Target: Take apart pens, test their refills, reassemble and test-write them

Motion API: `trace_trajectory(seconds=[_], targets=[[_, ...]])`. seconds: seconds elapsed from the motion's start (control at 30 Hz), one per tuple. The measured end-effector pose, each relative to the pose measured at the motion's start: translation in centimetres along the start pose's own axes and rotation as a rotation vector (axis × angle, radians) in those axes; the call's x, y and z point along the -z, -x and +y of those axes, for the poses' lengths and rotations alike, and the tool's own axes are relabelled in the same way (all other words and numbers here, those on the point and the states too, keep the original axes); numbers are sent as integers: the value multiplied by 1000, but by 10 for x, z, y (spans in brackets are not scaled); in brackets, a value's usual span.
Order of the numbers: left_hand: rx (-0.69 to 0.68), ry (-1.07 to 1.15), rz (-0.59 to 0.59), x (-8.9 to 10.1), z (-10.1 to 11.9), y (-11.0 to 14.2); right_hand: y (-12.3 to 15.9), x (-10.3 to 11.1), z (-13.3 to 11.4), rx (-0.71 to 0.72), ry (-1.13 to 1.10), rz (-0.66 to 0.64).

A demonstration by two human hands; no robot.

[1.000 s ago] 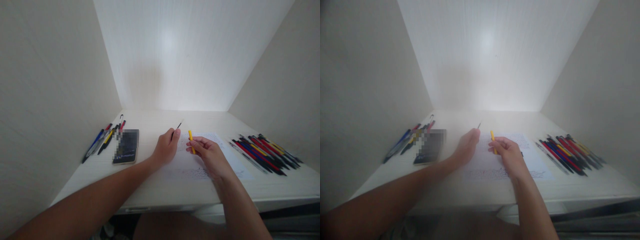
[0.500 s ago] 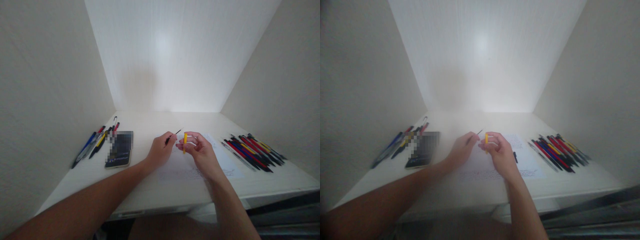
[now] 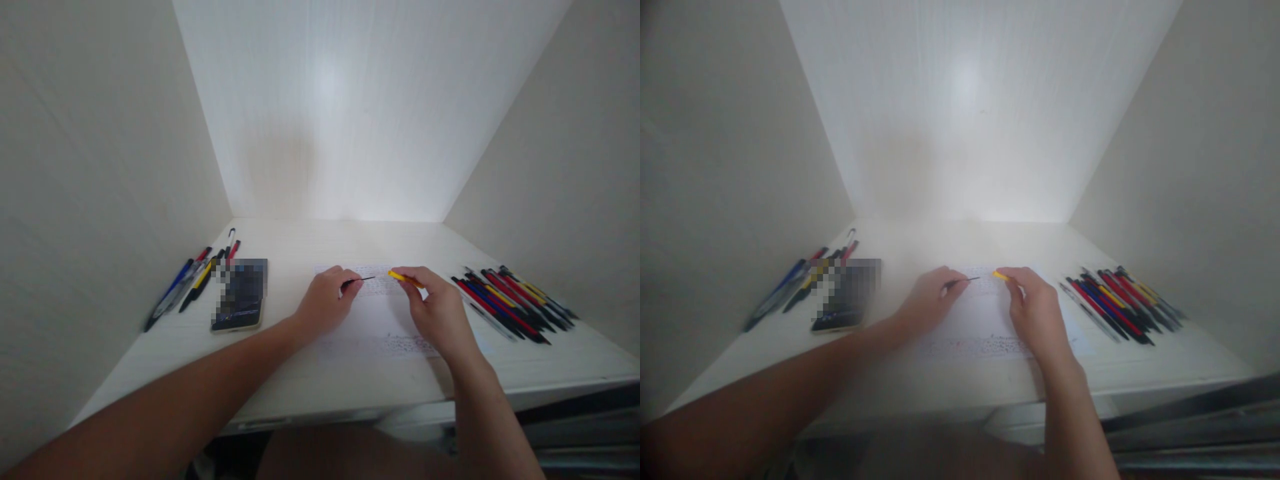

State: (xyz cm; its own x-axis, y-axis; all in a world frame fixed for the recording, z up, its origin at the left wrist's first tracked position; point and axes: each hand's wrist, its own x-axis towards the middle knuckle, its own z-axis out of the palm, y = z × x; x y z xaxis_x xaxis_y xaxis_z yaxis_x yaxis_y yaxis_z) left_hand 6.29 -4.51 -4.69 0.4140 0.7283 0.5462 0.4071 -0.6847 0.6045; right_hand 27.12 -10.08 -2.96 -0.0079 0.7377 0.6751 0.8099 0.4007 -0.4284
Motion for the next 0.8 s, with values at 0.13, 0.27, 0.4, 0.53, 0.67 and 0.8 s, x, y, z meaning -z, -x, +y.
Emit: trace_trajectory(seconds=[0.13,0.27,0.4,0.53,0.67,0.8], targets=[[7,-42,-34,2,0,0,0,0,-3,18,29,-54],[27,-85,-51,3,0,-1,-1,2,-4,31,60,-89],[18,-104,-82,2,1,0,0,-1,-6,34,70,-132],[-41,-99,-87,1,3,1,1,-12,-15,46,52,-219],[-24,36,37,2,4,0,1,-19,-19,8,33,-217],[119,329,155,1,4,-4,0,-17,-16,-54,-20,-151]])
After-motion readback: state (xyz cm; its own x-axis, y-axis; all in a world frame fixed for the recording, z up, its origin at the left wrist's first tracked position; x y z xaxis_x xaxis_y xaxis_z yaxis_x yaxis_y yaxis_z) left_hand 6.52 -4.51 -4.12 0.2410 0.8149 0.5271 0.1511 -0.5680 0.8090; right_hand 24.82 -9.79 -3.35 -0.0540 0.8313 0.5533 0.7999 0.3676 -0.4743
